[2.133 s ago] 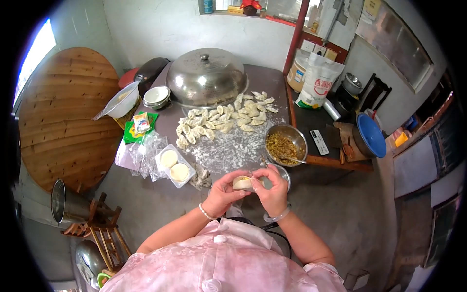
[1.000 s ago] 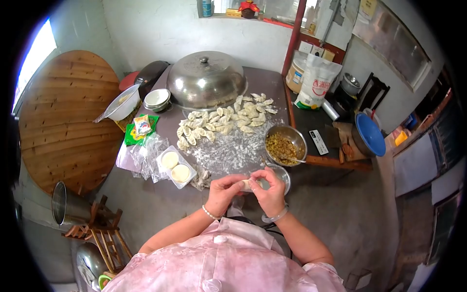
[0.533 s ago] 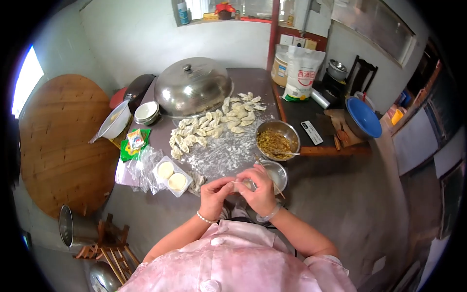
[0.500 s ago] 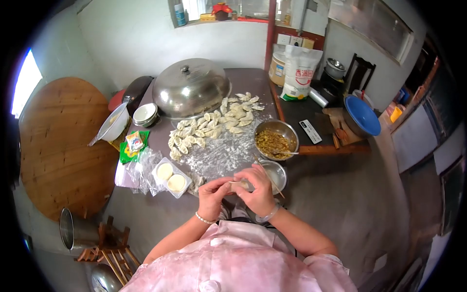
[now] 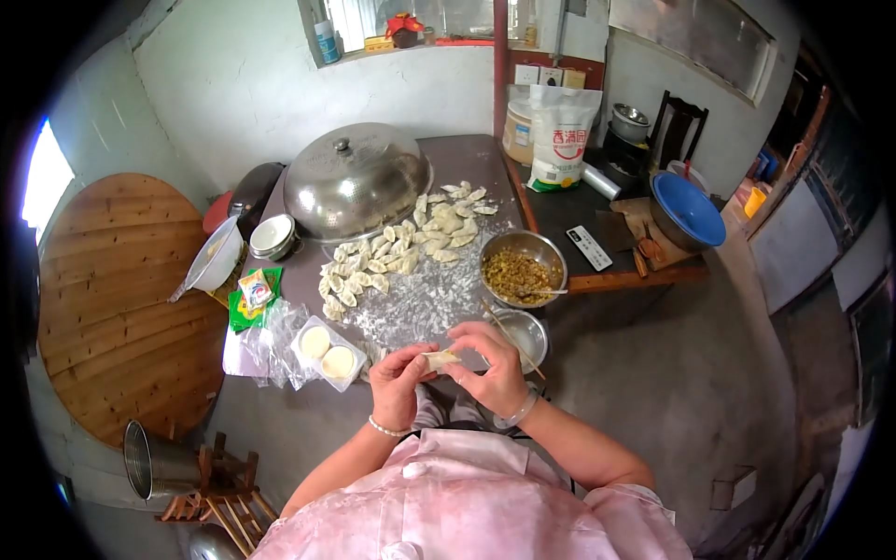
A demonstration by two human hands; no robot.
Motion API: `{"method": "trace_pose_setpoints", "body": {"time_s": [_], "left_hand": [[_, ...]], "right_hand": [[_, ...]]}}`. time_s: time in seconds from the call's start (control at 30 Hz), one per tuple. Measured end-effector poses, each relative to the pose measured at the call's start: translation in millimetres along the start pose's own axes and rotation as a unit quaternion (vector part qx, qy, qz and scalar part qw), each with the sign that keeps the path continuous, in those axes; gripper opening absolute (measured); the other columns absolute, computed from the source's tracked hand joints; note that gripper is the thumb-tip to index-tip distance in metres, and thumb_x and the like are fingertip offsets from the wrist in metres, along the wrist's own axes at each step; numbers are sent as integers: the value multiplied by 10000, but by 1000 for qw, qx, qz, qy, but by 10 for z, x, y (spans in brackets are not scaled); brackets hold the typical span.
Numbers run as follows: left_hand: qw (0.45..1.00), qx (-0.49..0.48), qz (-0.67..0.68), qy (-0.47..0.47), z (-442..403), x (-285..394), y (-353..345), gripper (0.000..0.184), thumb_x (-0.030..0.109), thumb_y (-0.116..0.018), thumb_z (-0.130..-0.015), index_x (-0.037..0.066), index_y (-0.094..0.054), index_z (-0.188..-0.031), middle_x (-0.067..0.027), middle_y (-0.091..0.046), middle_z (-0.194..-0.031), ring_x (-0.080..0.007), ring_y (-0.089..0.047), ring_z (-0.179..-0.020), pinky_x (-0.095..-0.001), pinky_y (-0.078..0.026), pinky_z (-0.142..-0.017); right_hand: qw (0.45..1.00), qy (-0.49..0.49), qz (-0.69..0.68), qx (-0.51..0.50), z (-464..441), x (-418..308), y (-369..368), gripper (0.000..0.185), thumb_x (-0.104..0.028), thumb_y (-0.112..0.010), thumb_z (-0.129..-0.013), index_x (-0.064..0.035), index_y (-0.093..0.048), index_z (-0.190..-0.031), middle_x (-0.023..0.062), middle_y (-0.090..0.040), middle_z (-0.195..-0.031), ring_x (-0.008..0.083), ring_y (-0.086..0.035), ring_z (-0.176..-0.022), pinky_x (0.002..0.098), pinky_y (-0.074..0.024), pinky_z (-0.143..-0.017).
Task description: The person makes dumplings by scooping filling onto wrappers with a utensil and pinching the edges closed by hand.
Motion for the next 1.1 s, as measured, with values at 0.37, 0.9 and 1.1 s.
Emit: {"method": "trace_pose_setpoints", "body": {"time_s": [0.37,0.9,1.1], "left_hand": [[999,-17,-35,-32,-4,18,-15,159,26,-576,-858,-22,-641,-995,-98,-633,-1039,-118,-599,-845,-222,-496,-707],[998,-20,-29,-47,13,63,-55,151,35,-588,-851,-30,-634,-979,-107,-640,-1008,-131,-609,-809,-239,-501,-696],[998,-32,-55,-11,3,26,-80,157,21,-606,-834,-28,-638,-980,-95,-636,-1008,-130,-607,-817,-237,-505,-695]], "right_hand": [[999,-38,3,-26,1,62,-44,175,-35,-714,-670,-17,-591,-793,125,-595,-999,247,-581,-920,322,-442,-830],[994,-90,-57,-21,-2,139,-88,125,-12,-687,-688,13,-600,-775,80,-617,-825,178,-593,-784,281,-461,-723],[992,-102,-71,-18,13,203,-89,120,-10,-692,-699,12,-609,-782,77,-621,-831,165,-591,-786,271,-462,-729]]}}
Point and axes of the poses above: each hand's wrist, its own z-axis away from the middle knuckle, its own y-axis out of the back of the hand, x = y × z, the point moved 6 cm from there along -z, towards the middle knuckle
